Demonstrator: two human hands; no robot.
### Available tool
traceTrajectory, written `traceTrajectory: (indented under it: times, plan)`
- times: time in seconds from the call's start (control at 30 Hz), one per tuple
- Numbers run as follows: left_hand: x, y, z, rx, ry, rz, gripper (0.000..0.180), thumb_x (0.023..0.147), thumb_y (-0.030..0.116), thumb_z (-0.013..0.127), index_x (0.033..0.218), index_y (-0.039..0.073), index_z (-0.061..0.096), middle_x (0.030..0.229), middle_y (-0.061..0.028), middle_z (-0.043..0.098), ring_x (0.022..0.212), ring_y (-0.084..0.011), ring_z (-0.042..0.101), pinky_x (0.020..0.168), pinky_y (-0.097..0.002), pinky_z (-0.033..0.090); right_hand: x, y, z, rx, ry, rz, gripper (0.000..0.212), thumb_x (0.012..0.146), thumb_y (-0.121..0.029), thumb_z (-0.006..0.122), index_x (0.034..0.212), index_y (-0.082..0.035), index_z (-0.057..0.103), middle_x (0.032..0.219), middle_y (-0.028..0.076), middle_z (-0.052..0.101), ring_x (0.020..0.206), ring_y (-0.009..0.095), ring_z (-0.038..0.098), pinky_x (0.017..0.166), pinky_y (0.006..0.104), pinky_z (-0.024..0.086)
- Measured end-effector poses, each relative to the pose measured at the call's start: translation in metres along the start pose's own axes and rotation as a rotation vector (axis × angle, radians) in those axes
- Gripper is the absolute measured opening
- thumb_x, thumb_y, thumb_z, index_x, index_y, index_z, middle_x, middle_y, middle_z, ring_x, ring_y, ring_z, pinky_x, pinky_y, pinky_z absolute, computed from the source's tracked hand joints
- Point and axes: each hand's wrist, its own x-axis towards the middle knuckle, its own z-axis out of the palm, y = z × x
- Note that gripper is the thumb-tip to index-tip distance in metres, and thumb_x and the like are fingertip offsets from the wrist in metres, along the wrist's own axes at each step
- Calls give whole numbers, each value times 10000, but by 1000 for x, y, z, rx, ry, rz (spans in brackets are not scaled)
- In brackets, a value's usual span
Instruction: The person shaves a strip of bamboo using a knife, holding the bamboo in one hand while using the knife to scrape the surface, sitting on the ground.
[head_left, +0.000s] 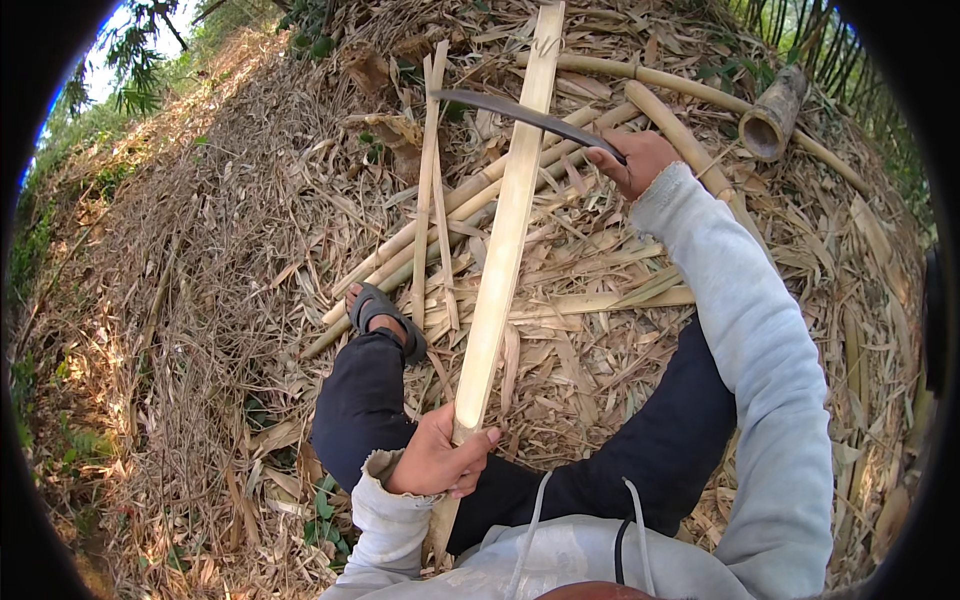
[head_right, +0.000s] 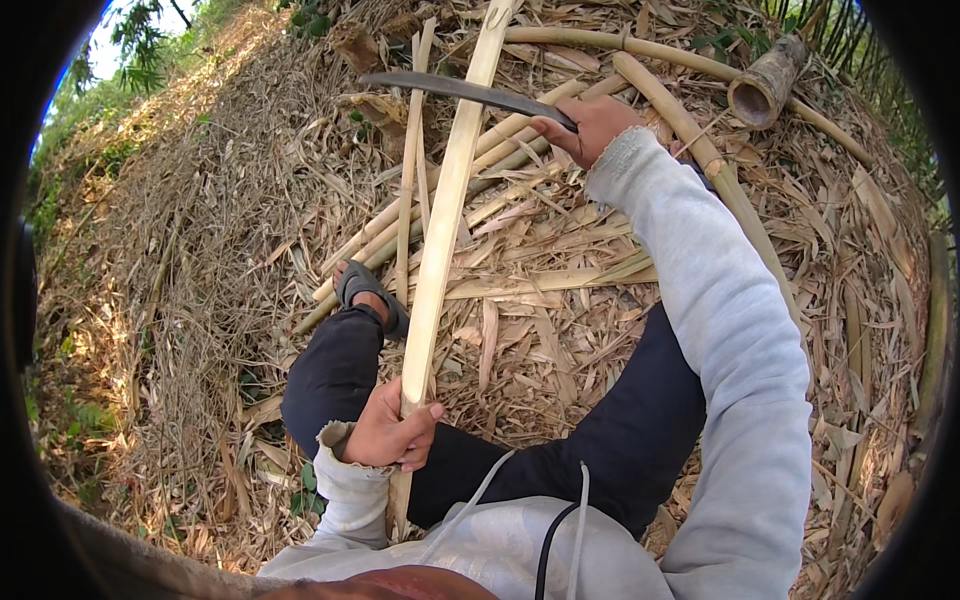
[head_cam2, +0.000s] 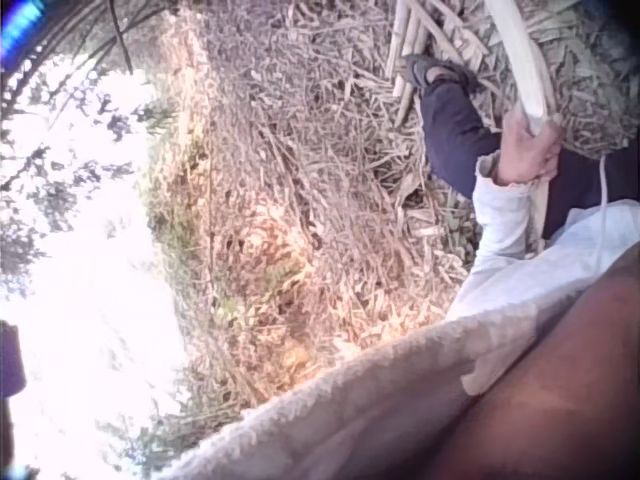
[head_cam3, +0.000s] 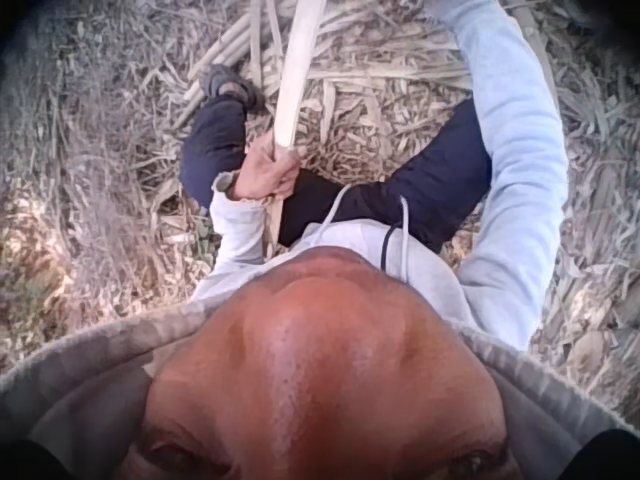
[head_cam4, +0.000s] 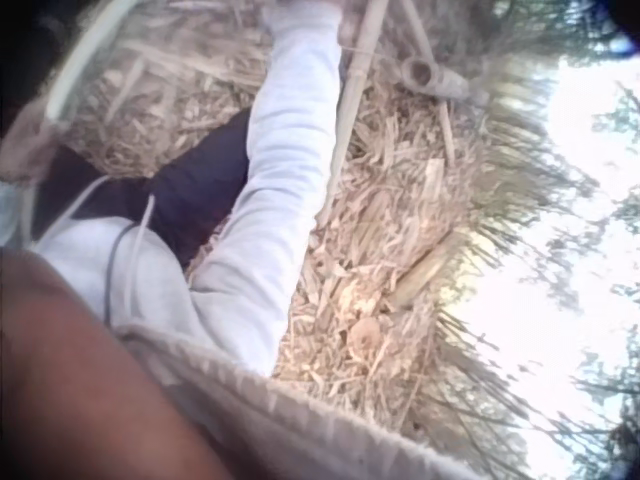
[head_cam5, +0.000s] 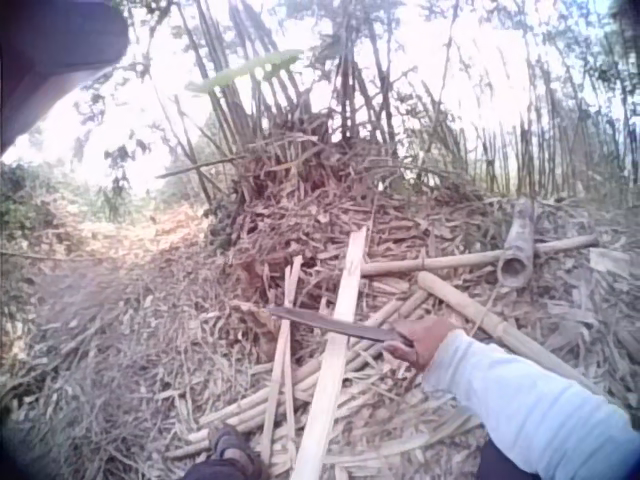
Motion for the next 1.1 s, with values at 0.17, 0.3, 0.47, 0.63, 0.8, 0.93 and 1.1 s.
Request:
traceTrajectory:
  times: [0.17,0.3,0.47,0.63,0.8,0.93,1.1]
  plan:
    - [-1,0,5,39,-35,-31,142,970,81,543,1013,72,409,529,6,402,379,-81,362,332,-264,313,13,57,-4,-33,262,262,801,889,-770,261,917,-69,648,724,211,634,778,401,636,723,460,502]
    - [0,0,3,25,-52,-35,152,964,88,560,1008,71,415,538,4,412,388,-80,368,345,-260,317,2,49,8,37,304,186,788,901,-754,263,905,-60,636,730,216,629,788,405,632,712,467,493]
    - [-2,-6,3,72,-50,7,140,960,84,565,994,67,430,543,-1,425,387,-83,370,347,-260,321,12,60,-12,-60,253,283,780,898,-746,305,881,-41,638,756,244,633,812,412,635,764,459,502]
    - [3,-3,6,70,-49,-50,135,957,81,569,1002,60,443,541,1,433,387,-84,384,347,-260,322,1,61,-5,-10,347,282,788,913,-731,276,1023,-51,658,857,260,647,879,439,618,809,476,486]
    - [-4,-7,1,57,-71,19,142,953,93,580,1013,58,455,545,7,445,393,-82,393,354,-258,327,16,58,-17,-37,280,495,924,875,-793,193,943,-20,695,884,244,674,912,421,637,839,488,500]
    - [-3,-8,7,127,-160,25,217,946,146,616,1116,43,531,584,33,485,400,-54,422,351,-229,313,5,122,-5,43,195,775,1029,837,-834,132,1021,2,702,965,245,680,979,414,628,920,468,467]
    - [14,-7,20,199,-12,115,265,958,159,606,1174,25,533,609,45,508,411,-37,428,361,-212,317,-8,121,17,95,248,951,1120,791,-880,139,1055,63,682,974,310,656,1030,424,612,921,446,455]
